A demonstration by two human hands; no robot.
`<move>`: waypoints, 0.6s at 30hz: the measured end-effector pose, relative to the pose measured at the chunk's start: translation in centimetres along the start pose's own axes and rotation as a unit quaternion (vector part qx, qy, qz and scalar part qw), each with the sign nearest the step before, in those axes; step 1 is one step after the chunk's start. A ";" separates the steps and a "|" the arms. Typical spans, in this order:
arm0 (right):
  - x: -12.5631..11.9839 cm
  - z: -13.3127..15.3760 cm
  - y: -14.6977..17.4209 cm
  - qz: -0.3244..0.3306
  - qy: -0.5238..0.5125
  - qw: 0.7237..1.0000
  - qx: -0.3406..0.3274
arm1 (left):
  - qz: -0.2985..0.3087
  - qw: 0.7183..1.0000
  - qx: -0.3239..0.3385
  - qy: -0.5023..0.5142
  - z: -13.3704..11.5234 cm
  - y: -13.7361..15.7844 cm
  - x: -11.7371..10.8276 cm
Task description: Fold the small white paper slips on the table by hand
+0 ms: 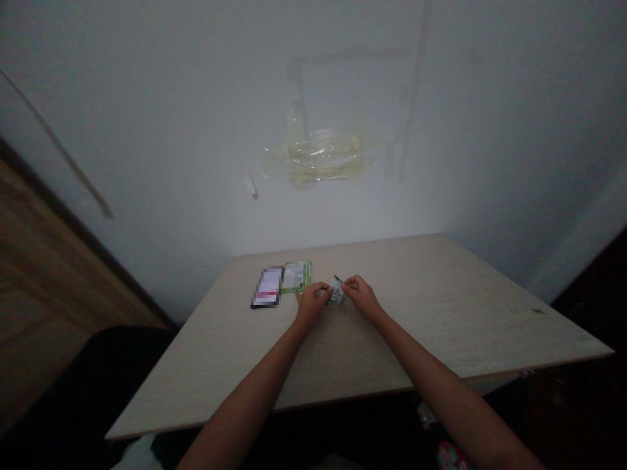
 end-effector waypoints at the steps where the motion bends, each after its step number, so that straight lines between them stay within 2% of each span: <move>1: 0.0 0.0 0.0 0.005 -0.011 1.000 0.001 | 0.002 1.000 -0.004 -0.001 0.0 0.0 0.0; 5: 0.0 -0.1 0.0 0.023 -0.027 0.999 -0.002 | 0.000 1.000 -0.022 -0.001 0.0 -0.2 -0.1; 12: -0.6 -0.2 -0.4 0.026 0.033 0.999 -0.032 | -0.017 1.000 -0.017 0.017 0.3 -0.3 -0.2; 18: -0.4 0.2 -0.1 0.010 0.056 0.998 -0.014 | -0.024 1.000 0.001 0.007 0.1 -0.1 -0.2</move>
Point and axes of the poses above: each hand's wrist, its own y-axis away from the middle knuckle, its own x-axis out of the palm, z = x × y, the point moved 1 cm from there along -y, towards the middle knuckle, and after that the axes turned 10 degrees about x, right-handed, at the moved point
